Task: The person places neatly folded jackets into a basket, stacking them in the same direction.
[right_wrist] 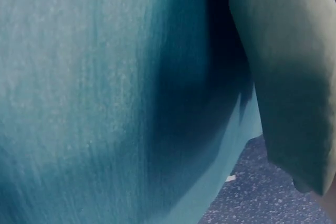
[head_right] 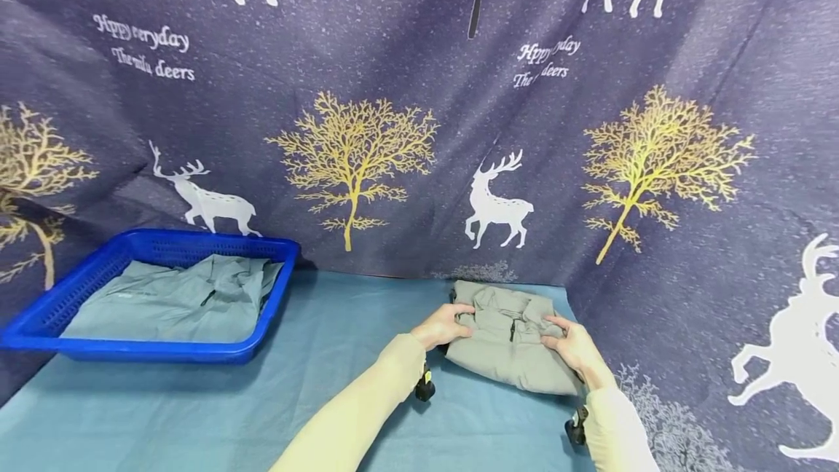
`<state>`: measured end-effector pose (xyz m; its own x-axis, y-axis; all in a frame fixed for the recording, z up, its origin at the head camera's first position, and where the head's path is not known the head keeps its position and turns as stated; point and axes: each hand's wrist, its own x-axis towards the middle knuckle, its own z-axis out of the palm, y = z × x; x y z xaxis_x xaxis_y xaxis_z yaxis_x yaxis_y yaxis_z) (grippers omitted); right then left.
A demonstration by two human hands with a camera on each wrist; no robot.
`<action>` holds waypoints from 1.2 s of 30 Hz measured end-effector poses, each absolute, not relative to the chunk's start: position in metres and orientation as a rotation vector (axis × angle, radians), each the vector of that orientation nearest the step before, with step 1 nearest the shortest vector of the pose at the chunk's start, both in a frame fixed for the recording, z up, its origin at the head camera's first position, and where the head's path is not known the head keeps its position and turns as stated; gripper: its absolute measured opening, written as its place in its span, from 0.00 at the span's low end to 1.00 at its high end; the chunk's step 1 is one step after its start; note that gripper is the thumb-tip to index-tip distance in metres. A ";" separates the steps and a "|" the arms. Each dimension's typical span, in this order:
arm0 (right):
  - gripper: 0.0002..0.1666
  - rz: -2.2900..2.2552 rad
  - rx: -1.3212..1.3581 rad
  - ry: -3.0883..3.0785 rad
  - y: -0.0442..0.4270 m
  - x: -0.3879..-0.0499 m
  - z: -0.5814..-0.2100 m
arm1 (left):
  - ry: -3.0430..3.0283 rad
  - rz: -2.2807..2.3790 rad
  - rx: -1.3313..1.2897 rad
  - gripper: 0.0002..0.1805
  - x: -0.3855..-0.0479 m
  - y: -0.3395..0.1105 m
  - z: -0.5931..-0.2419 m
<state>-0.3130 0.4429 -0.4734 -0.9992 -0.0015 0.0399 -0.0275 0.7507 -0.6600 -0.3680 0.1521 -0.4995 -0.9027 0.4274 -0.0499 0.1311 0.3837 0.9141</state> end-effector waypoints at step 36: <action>0.31 1.106 0.077 -2.712 0.385 -0.269 -0.423 | 2.473 1.409 0.764 0.29 -0.338 0.083 -0.446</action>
<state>-0.2688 0.3851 -0.4228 -0.9763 0.0310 0.2144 -0.1278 0.7168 -0.6854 -0.3381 0.0833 -0.4462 -0.8481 0.5232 0.0833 0.3384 0.4139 0.8451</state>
